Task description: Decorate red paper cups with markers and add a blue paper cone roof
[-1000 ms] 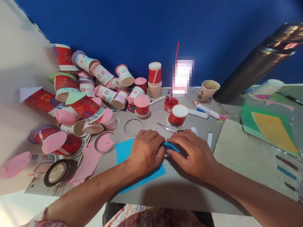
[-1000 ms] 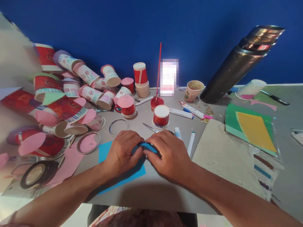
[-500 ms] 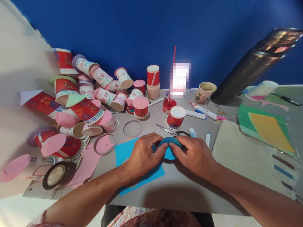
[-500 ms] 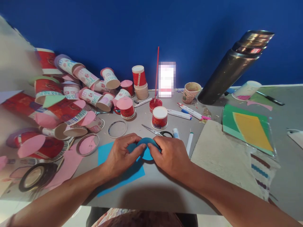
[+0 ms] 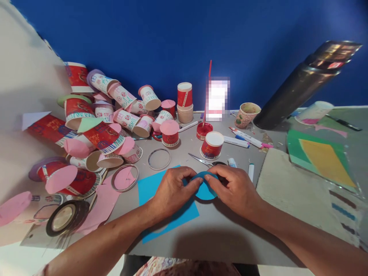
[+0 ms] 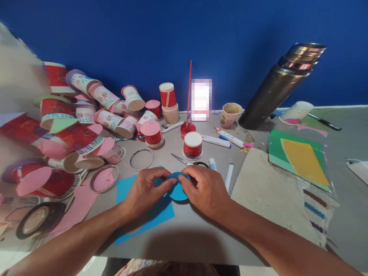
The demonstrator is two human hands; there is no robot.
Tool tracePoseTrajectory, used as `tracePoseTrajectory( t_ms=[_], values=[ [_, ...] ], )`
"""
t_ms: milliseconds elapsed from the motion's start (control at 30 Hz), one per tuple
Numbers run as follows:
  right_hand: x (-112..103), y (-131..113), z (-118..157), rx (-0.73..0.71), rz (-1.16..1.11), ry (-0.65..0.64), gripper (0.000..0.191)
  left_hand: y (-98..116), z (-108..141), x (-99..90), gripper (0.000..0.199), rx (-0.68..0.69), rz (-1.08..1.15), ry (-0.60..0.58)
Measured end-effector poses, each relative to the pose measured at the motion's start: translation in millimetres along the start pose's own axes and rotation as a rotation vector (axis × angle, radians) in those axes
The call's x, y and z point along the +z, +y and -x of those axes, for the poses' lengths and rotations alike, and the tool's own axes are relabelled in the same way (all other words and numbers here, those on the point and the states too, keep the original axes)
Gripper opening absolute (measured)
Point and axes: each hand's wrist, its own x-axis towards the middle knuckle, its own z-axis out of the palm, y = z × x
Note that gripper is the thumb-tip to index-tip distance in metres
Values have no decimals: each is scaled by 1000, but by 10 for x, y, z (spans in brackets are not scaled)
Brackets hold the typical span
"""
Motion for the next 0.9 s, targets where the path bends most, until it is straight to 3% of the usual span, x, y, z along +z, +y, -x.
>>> tracePoseTrajectory(
  t_ms=[167,400,900],
  values=[
    [-20,-6,-31,71,-12,-17,28,3,-18,8,20,-15,24,4],
    [-42,-13,-28,198,-109,-52,22,15,-42,-5,29,-141,121,-38],
    [-58,-16,-17,215,-100,-64,25,35,-39,-52,33,-221,145,-86]
  ],
)
